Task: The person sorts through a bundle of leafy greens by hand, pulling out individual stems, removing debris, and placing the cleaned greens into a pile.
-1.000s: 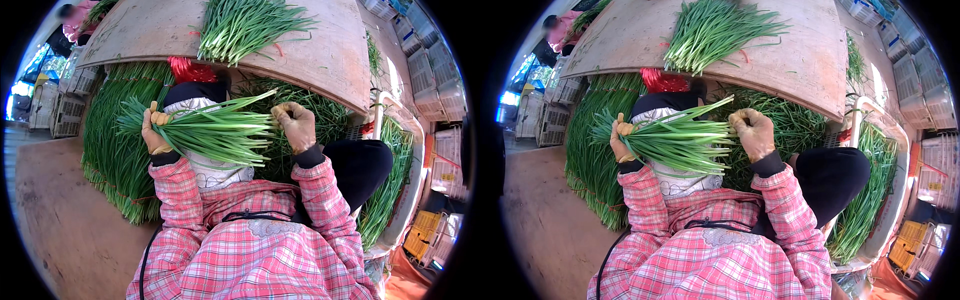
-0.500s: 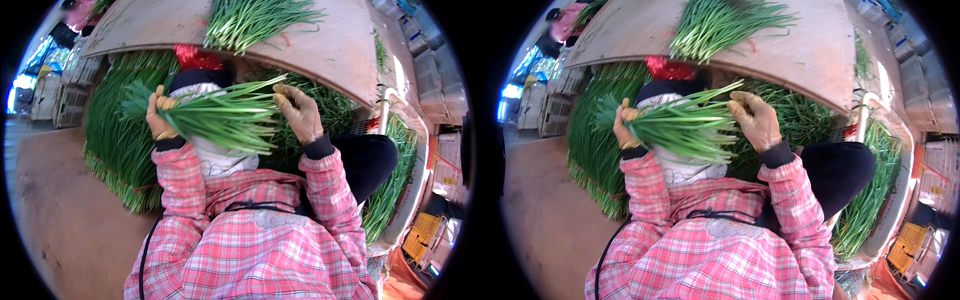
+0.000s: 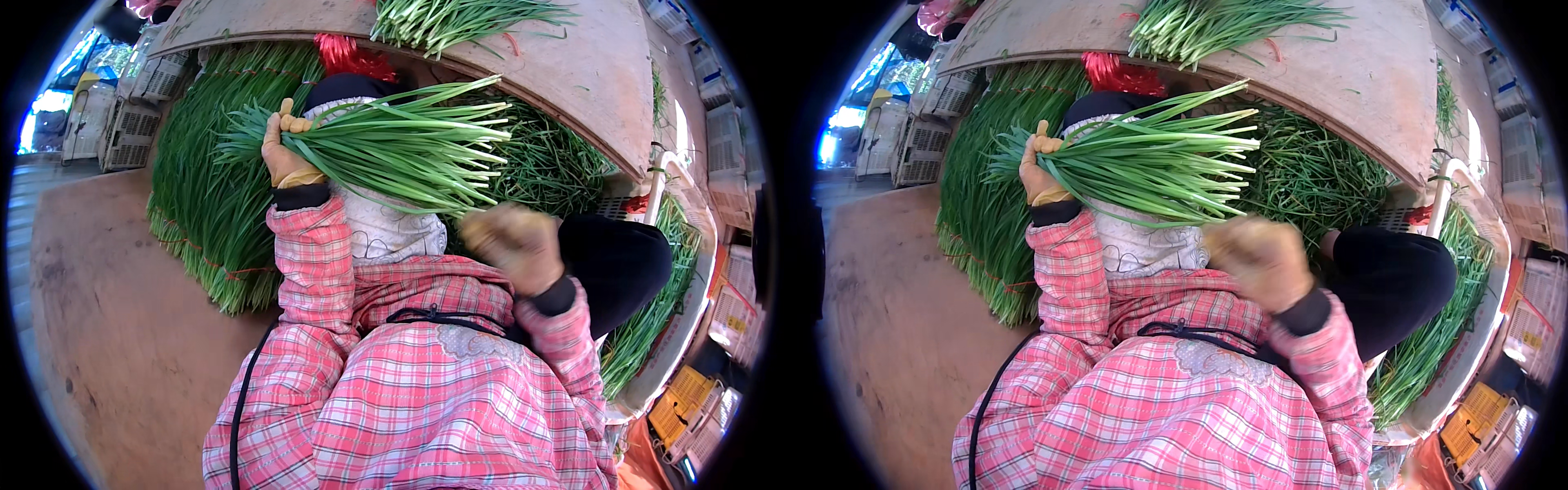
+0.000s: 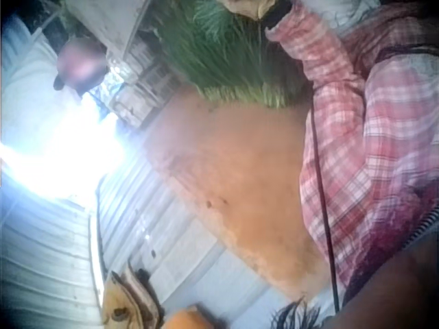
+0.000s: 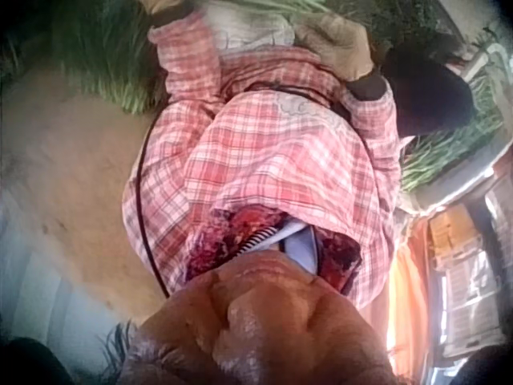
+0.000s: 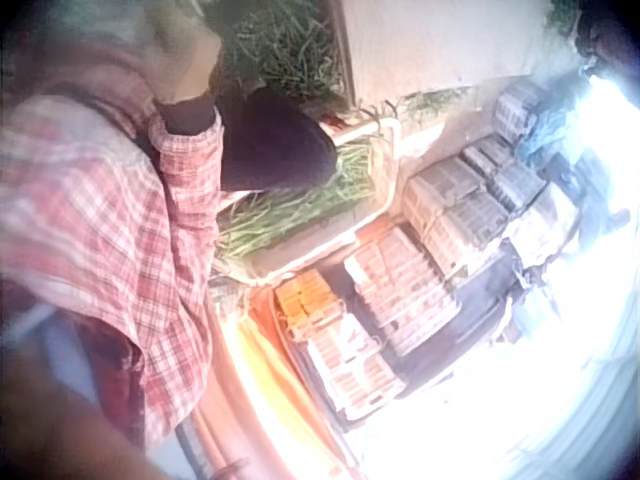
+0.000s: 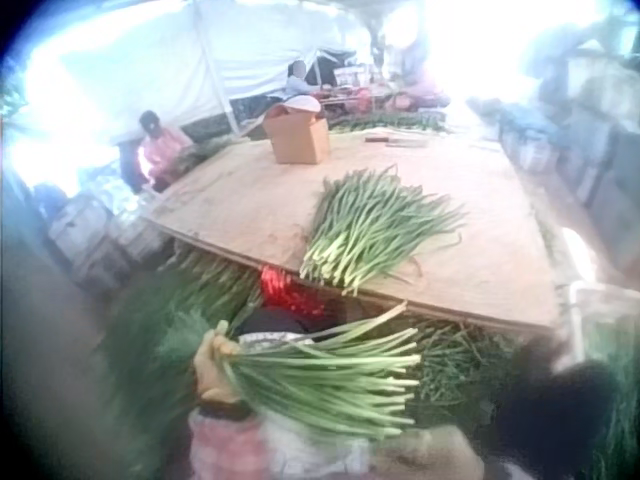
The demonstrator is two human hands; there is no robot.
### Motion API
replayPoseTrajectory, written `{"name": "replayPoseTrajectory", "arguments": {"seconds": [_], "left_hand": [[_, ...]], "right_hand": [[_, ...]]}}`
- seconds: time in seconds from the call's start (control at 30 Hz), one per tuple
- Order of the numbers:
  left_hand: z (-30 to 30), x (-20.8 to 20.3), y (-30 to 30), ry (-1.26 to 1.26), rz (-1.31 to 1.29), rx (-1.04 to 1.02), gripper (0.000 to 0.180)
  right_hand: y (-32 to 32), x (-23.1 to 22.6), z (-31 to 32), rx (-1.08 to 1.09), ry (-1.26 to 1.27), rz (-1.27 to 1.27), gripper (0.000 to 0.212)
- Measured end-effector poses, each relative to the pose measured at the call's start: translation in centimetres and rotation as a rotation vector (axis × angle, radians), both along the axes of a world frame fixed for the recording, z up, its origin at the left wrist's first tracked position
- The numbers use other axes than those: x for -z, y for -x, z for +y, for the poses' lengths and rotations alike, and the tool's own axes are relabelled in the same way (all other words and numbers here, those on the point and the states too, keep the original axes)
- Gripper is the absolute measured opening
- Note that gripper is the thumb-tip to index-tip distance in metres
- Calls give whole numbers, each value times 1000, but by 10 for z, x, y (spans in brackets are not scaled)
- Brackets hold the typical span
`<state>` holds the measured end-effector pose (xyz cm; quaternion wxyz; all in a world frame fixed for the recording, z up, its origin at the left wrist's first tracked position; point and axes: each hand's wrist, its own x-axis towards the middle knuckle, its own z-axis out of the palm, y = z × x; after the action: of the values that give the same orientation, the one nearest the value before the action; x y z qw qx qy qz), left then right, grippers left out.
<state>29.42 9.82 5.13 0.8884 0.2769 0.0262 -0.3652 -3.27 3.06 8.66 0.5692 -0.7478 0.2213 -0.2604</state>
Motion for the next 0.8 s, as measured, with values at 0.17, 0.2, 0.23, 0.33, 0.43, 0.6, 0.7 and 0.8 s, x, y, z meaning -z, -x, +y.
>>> {"name": "replayPoseTrajectory", "arguments": {"seconds": [0.17, 0.2, 0.23, 0.33, 0.43, 0.6, 0.7, 0.8], "left_hand": [[-2, 24, -14, 515, -71, 486, 32], [1, 25, -16, 510, -125, 482, 32], [6, 27, -20, 484, -137, 452, 32], [9, 17, -15, 379, 4, 303, 37], [3, 4, 2, 333, -53, 238, 28], [-2, 9, -1, 483, -154, 316, 32], [2, 11, -5, 537, -198, 354, 33], [3, 8, -4, 574, -251, 370, 34]], "right_hand": [[-36, -19, 17, -61, 635, 7, 19], [-32, -21, 10, 27, 578, -103, 21], [-23, -24, -3, 113, 562, -138, 23], [-7, -33, -41, 425, 643, -67, 27], [-16, -36, -71, 464, 740, 52, 39], [-38, -5, -73, 282, 848, 425, 13], [-18, 10, -45, 206, 858, 423, 4], [3, 24, -13, 189, 761, 519, 9]]}}
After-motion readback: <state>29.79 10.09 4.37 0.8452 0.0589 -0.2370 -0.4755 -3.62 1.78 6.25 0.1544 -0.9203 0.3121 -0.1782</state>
